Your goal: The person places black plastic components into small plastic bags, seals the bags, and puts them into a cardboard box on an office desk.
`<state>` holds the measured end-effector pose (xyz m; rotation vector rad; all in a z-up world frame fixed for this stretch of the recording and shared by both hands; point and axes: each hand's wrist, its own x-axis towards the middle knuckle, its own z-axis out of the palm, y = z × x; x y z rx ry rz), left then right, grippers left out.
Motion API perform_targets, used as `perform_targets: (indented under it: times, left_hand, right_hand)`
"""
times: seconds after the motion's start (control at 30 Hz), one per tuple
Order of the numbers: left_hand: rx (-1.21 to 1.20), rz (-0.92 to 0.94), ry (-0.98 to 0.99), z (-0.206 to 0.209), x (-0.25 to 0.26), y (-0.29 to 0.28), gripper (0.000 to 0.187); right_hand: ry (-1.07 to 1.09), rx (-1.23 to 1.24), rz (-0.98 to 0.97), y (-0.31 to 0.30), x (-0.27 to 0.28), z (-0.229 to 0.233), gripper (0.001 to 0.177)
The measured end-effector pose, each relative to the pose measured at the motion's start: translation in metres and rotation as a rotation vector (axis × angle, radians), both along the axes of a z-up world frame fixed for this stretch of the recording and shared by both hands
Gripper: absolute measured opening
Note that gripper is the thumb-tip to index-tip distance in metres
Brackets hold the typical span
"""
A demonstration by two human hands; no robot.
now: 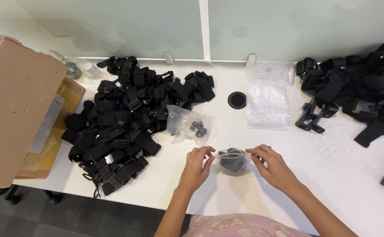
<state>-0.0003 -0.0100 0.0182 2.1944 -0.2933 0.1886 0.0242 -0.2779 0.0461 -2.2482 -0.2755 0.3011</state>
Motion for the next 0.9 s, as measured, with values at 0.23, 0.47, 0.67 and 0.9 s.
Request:
perform_targets:
  times: [0.23,0.47,0.67,0.9]
  left_hand:
    - [0.025,0.001,0.004,-0.005,-0.002,-0.001,0.008]
    - [-0.018,0.081,-0.004,0.005,0.002,-0.011,0.005]
    - [-0.033,0.114,-0.106,0.023,0.007,-0.011,0.003]
    - [0.009,0.129,-0.222,0.038,0.007,0.019,0.006]
  right_hand:
    - [-0.036,-0.003,0.015,0.005,0.002,-0.004,0.016]
    - [-0.044,-0.082,-0.008,0.007,0.001,0.008,0.017]
    - [0.089,-0.001,-0.087,0.018,0.01,0.014,0.023]
    - [0.052,-0.022,0.013,0.053,0.022,0.017,0.021]
